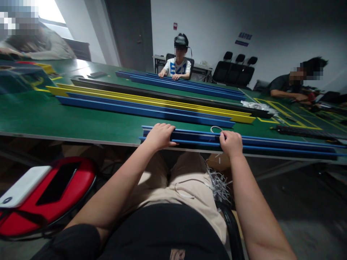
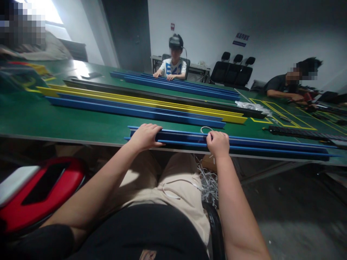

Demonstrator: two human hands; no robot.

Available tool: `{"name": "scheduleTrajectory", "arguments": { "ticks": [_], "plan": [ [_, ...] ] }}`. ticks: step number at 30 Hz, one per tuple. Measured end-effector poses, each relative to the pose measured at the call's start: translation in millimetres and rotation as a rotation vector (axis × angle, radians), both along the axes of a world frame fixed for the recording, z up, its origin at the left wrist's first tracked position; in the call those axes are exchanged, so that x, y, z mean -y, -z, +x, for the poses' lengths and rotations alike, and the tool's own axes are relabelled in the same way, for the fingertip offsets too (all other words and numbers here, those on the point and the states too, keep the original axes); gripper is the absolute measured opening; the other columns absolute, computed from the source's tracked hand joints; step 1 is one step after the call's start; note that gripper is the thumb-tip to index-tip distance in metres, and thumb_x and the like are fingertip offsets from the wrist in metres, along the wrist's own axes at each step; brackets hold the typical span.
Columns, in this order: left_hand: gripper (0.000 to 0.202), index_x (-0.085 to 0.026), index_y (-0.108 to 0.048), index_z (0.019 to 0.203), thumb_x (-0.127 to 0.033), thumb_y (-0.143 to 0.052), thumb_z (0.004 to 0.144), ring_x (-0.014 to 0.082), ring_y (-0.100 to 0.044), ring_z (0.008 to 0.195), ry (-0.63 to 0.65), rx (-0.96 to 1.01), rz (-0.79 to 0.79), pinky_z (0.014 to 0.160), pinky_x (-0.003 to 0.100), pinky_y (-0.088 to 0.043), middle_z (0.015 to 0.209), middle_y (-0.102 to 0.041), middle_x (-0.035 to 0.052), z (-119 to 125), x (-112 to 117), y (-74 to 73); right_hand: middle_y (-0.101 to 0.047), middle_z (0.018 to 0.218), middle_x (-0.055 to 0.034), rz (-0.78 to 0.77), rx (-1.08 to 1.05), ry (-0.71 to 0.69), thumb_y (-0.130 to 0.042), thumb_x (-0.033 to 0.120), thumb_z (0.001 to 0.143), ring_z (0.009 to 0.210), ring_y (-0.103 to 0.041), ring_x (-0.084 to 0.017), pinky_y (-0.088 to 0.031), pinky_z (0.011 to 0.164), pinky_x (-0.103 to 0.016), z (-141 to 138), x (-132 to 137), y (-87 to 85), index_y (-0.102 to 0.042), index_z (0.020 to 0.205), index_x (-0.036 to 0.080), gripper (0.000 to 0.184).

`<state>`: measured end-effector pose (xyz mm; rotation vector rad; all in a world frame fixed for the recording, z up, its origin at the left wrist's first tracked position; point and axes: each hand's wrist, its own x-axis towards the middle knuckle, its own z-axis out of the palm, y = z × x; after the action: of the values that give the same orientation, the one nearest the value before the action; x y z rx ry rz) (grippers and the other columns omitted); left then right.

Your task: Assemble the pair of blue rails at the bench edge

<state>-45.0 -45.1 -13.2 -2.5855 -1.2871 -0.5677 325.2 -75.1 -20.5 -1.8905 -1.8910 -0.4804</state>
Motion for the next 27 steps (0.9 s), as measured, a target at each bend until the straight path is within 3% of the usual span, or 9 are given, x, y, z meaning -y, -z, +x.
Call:
{"name": "scheduleTrajectory", "arguments": {
  "ticks": [3, 7, 10, 15, 20, 24, 27],
  "plan": [
    [0.064, -0.021, -0.060, 0.119, -0.061, -0.077, 0.072, 0.0312, -0.062, 0.107, 0.017, 0.004, 0.002, 0.091, 0.041, -0.041, 0.111, -0.070, 0.0114, 15.3, 1.3, 0.0, -0.073, 0.101, -0.0111, -0.040, 0.004, 0.005, -0.042, 0.034, 0.095, 0.097, -0.059, -0.026, -0.033, 0.095, -0.039, -23.8, 0.3, -4.9, -0.072, 0.096, 0.019, 0.034],
    [0.060, -0.020, -0.062, 0.115, -0.063, -0.073, 0.075, 0.0310, -0.064, 0.105, 0.042, 0.013, -0.029, 0.089, 0.040, -0.043, 0.108, -0.071, 0.0117, 39.7, 0.4, -1.2, -0.073, 0.104, -0.0096, -0.048, 0.034, -0.103, -0.040, 0.034, 0.098, 0.099, -0.059, -0.025, -0.032, 0.096, -0.039, -77.6, 0.9, -4.9, -0.071, 0.101, 0.021, 0.034],
    [0.059, -0.020, -0.063, 0.112, -0.067, -0.069, 0.077, 0.0301, -0.066, 0.101, 0.052, 0.008, -0.071, 0.086, 0.039, -0.045, 0.105, -0.072, 0.0113, 53.5, -2.7, -2.0, -0.073, 0.100, -0.0101, -0.036, 0.061, -0.067, -0.038, 0.035, 0.100, 0.096, -0.059, -0.025, -0.032, 0.092, -0.037, -98.1, -2.0, -2.6, -0.070, 0.098, 0.020, 0.036],
    [0.064, -0.022, -0.060, 0.124, -0.068, -0.066, 0.080, 0.0285, -0.068, 0.103, 0.110, 0.018, -0.111, 0.086, 0.036, -0.047, 0.114, -0.072, 0.0100, 51.0, -4.6, -5.8, -0.074, 0.097, -0.0103, -0.090, 0.069, -0.032, -0.036, 0.037, 0.101, 0.091, -0.061, -0.024, -0.033, 0.081, -0.035, -93.3, -9.4, -2.3, -0.072, 0.090, 0.020, 0.041],
    [0.070, -0.025, -0.055, 0.136, -0.063, -0.069, 0.079, 0.0276, -0.065, 0.114, 0.103, 0.082, -0.163, 0.095, 0.036, -0.048, 0.128, -0.068, 0.0094, 6.5, -9.7, -7.0, -0.074, 0.093, -0.0103, -0.082, 0.068, -0.011, -0.035, 0.039, 0.101, 0.090, -0.062, -0.024, -0.034, 0.079, -0.034, -82.5, -10.9, -3.4, -0.073, 0.088, 0.019, 0.045],
    [0.077, -0.025, -0.055, 0.139, -0.063, -0.073, 0.075, 0.0275, -0.064, 0.118, 0.083, 0.164, -0.314, 0.097, 0.036, -0.050, 0.134, -0.066, 0.0099, -28.7, -20.6, 3.7, -0.075, 0.094, -0.0106, -0.082, 0.061, 0.025, -0.036, 0.038, 0.100, 0.089, -0.063, -0.024, -0.034, 0.077, -0.034, -59.2, -12.5, -2.7, -0.074, 0.085, 0.019, 0.045],
    [0.074, -0.023, -0.055, 0.139, -0.058, -0.074, 0.076, 0.0262, -0.064, 0.118, 0.111, 0.252, -0.373, 0.100, 0.035, -0.050, 0.134, -0.065, 0.0101, -30.7, -24.2, 15.6, -0.075, 0.095, -0.0101, -0.102, 0.061, 0.048, -0.038, 0.035, 0.098, 0.089, -0.063, -0.024, -0.034, 0.076, -0.034, -39.7, -13.9, -3.0, -0.075, 0.086, 0.021, 0.041]
  ]
}}
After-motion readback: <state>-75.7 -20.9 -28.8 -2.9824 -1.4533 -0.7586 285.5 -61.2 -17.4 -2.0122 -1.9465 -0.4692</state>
